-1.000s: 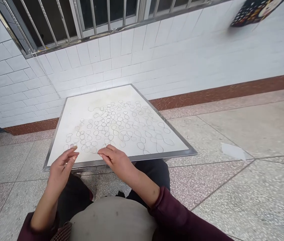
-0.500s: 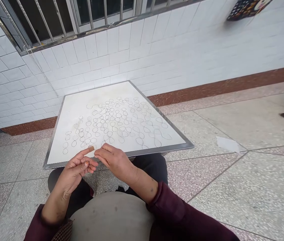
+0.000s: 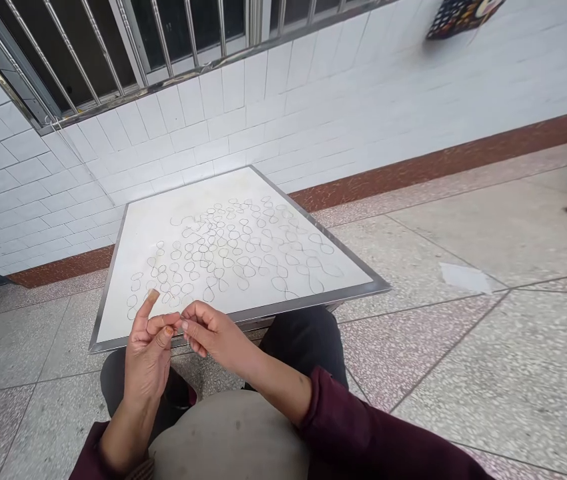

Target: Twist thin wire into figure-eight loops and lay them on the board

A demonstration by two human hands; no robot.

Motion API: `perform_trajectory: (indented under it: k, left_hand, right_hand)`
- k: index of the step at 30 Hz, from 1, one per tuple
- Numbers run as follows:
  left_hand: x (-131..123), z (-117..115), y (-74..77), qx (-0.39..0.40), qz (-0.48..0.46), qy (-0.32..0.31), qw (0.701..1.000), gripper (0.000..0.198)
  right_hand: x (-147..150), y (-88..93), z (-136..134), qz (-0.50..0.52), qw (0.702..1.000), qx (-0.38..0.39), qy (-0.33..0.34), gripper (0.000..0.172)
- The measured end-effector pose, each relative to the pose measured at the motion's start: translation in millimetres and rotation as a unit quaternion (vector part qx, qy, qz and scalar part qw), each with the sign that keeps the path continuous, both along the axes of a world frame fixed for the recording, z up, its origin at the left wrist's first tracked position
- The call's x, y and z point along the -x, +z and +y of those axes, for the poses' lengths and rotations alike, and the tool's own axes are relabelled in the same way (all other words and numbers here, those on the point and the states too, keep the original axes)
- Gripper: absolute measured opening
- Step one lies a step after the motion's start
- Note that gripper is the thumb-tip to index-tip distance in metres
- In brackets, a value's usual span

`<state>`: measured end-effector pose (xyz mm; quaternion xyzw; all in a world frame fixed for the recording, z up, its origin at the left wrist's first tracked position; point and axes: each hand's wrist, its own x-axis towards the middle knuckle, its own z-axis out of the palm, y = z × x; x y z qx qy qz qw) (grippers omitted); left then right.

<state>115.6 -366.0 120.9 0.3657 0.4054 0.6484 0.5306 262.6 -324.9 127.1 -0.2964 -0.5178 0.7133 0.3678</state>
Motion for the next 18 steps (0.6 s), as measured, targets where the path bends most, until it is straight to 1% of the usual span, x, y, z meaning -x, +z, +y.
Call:
perform_trajectory:
  k: [2,5,7,9,11,14,16,18]
  left_hand:
    - [0,-2,-2.8,-0.021,0.046,0.023,0.998,0.073]
    - [1,-7,-7.9,-0.057,0.122,0.029,0.99,0.068]
    - [3,-9,-11.2,-0.094,0.174,0.027,0.98,0.065]
    - [5,-10,-13.6,-0.135,0.232,0.021,0.963,0.062]
    - [8,-8,-14.4,-0.174,0.295,0.008,0.94,0.06]
    - [12,-4,-12.6,-0.234,0.373,0.001,0.898,0.064]
    - [15,-1,-10.1,-0.274,0.422,0.014,0.864,0.07]
    - [18,2,-7.0,-0.306,0.481,0.035,0.821,0.075]
  right_hand:
    - [4,0.3,-3,0.031,0.999,0.034,0.012,0.039]
    - [7,1.2,-7,0.058,0.994,0.086,0.029,0.04]
    - [7,0.8,-8,0.068,0.989,0.13,0.025,0.038]
    - [7,-0.8,-8,0.079,0.981,0.177,0.01,0.035]
    - [7,-3.1,-7,0.094,0.971,0.218,0.003,0.033]
    - [6,-4.9,-6,0.118,0.96,0.255,0.01,0.029]
    - [5,-3.5,-6,0.125,0.957,0.262,0.022,0.027]
    - [1,-0.1,-6,0.117,0.961,0.245,0.044,0.026]
